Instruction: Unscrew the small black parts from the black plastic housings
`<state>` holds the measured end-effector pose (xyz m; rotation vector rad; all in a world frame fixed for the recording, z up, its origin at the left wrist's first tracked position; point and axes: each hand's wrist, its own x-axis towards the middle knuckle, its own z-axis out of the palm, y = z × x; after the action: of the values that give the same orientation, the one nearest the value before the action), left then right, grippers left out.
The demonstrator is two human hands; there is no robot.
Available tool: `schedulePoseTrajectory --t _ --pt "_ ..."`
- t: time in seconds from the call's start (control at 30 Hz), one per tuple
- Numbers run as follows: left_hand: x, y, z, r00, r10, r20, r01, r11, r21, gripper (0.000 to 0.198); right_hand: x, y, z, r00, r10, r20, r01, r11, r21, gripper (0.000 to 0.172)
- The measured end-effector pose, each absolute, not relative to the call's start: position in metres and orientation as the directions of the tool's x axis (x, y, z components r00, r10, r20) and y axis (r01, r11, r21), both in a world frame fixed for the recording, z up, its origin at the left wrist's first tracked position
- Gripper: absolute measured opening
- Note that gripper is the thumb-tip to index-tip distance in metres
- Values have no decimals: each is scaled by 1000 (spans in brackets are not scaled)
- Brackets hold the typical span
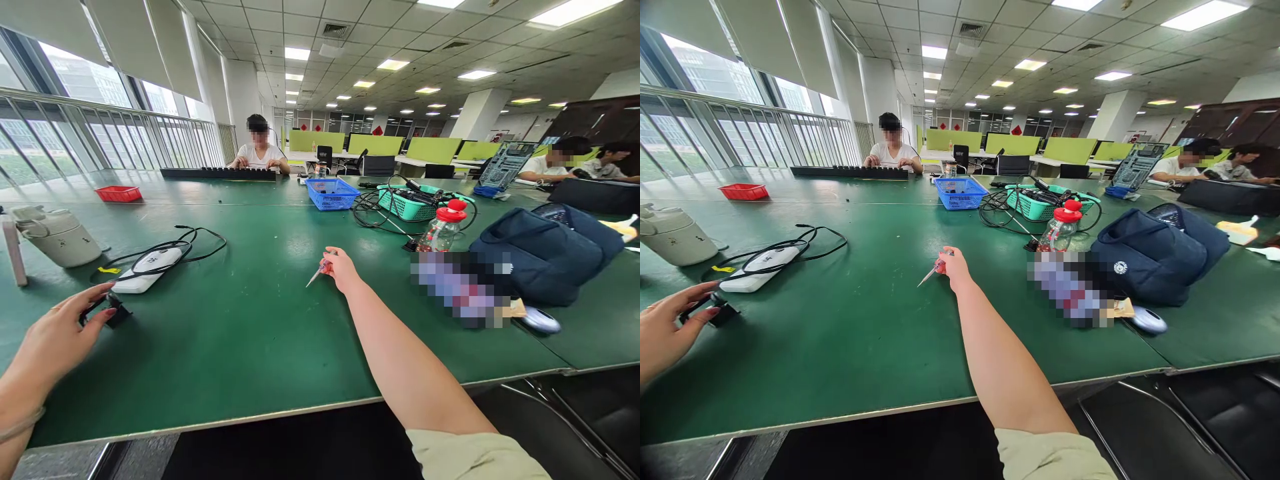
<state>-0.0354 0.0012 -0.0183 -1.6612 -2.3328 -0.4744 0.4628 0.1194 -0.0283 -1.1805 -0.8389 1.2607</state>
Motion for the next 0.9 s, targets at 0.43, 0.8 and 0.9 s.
schedulePoseTrajectory --t 0.43,0.8,0.9 --pt "-1 2 -1 -276 930 242 960 278 26 58 463 121 -31 163 979 -121 -261 -75 -962 19" --pt "8 -2 1 -219 953 211 950 257 -177 64 464 121 -32 150 981 -122 -261 -79 -962 18" --pt "8 -2 0 -217 961 172 952 248 -181 66 464 121 -31 145 982 -122 -270 -80 -959 17"
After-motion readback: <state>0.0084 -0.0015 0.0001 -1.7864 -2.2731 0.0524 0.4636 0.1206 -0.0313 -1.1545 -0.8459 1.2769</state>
